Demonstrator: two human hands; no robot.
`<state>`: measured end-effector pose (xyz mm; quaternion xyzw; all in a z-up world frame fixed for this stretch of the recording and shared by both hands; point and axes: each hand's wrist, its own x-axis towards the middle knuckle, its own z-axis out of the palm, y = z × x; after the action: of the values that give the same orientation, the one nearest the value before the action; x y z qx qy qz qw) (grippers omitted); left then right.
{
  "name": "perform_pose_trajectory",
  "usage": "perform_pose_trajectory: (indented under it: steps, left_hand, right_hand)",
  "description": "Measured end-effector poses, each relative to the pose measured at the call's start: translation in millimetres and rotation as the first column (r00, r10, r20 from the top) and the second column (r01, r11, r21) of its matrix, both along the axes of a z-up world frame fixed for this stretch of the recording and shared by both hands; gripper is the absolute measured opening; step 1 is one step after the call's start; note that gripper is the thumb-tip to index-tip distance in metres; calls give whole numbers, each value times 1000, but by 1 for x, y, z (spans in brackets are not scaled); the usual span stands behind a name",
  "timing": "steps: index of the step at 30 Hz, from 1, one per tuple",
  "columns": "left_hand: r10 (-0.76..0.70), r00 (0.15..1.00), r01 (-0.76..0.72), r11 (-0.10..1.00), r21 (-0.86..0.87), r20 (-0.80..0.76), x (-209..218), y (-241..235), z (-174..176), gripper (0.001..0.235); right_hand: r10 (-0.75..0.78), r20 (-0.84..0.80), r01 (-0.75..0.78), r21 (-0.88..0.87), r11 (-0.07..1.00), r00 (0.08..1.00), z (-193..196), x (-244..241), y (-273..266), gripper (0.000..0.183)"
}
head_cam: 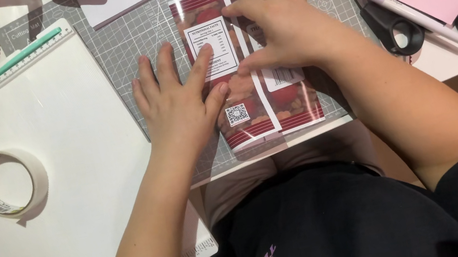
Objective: The person positions a pink sheet of paper onto a printed film and uses a scoring tool to press the edges before peeling the backing and adhering the film to a larger white sheet.
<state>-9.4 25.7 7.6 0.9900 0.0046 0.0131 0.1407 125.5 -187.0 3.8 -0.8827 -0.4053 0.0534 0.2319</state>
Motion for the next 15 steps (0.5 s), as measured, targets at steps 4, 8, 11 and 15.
perform_pose_trajectory:
  steps: [4, 8, 11, 15]
  left_hand:
    - [2, 1000, -2, 1000, 23, 25, -1, -1, 0, 57]
    - [6, 1000, -6, 1000, 15, -1, 0, -1, 0, 57]
    - [6, 1000, -6, 1000, -5, -27, 1, 0, 3, 60]
    - [-11, 997, 14, 999, 39, -70, 2, 1, 5, 64]
  right_hand:
    - [-36, 66, 39, -44, 998, 997, -1, -5, 4, 119]
    - [-38, 22, 39, -56, 998, 999, -1, -4, 4, 117]
    - [-37, 49, 39, -36, 999, 998, -2, -5, 3, 117]
    - [-1, 72, 3, -17, 1000, 997, 5, -8, 3, 109]
